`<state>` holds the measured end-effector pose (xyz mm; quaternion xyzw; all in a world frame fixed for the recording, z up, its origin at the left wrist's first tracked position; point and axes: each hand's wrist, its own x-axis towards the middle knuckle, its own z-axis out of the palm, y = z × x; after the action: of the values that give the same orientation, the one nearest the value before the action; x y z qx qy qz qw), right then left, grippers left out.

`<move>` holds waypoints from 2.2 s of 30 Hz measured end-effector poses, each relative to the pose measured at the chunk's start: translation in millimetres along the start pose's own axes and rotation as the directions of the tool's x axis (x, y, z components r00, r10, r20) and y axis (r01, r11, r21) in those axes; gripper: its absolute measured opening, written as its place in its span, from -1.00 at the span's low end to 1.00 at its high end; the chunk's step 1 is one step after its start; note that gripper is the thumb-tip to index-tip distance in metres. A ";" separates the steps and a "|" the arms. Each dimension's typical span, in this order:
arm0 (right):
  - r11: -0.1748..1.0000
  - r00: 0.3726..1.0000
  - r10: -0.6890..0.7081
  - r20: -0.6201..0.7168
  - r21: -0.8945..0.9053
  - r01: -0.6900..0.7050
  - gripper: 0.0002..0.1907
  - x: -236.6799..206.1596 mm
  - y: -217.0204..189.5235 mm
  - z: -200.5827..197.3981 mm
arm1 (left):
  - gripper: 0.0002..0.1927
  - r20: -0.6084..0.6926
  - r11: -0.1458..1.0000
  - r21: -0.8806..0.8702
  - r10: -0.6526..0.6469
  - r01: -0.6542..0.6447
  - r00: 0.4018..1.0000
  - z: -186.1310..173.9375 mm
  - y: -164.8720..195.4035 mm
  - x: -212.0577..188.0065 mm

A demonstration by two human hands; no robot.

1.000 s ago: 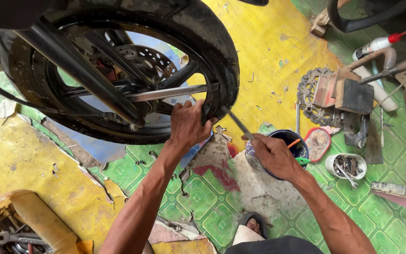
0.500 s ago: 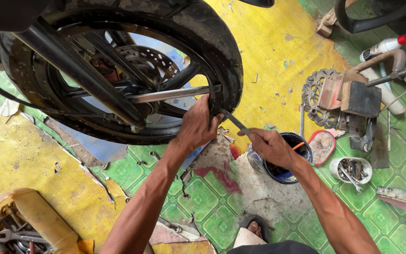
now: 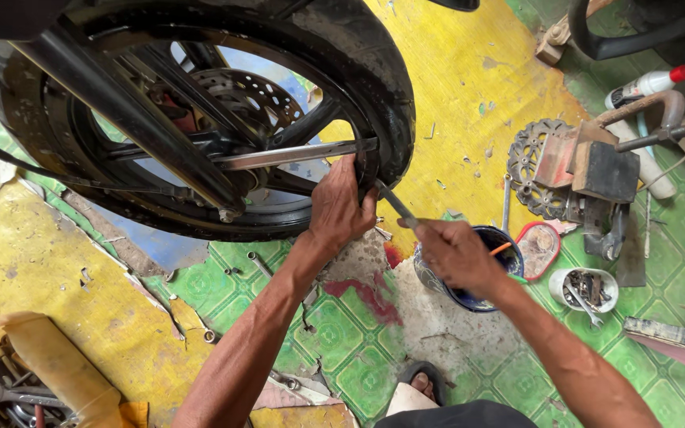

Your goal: The person kneels and sits in front of a scooter's front wheel, loosens the axle nut with a wrench, then uses a long metal bar to pry and work around the wheel rim and fork area, repeatedly reaching into a container of tools between attempts.

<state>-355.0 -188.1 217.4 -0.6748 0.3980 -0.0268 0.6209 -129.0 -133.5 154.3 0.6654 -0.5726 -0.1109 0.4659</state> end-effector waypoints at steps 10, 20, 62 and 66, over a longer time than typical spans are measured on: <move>0.768 0.946 0.323 -0.010 0.587 -0.256 -0.48 -21.4 -26.1 48.9 | -0.35 0.027 1.000 -0.021 -0.017 0.018 0.999 -5.4 2.8 -1.2; 0.996 0.972 -0.087 0.218 0.024 0.084 -0.52 46.0 26.4 -51.3 | -0.34 0.053 0.998 -0.043 -0.041 0.044 0.998 -6.1 0.3 1.1; 0.941 0.944 -0.330 0.029 0.082 0.327 -0.56 47.9 62.4 -12.3 | -0.30 0.099 0.992 -0.122 -0.007 0.019 0.995 -10.0 -3.3 6.6; 0.920 0.925 -0.357 -0.134 0.122 0.373 -0.57 45.0 67.3 31.3 | -0.27 0.129 0.994 -0.111 0.015 0.000 0.992 -10.1 -6.3 5.9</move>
<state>-341.6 -182.3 131.8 -0.6877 0.2955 -0.2078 0.6297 -116.1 -134.2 157.3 0.6278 -0.5971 -0.1835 0.4644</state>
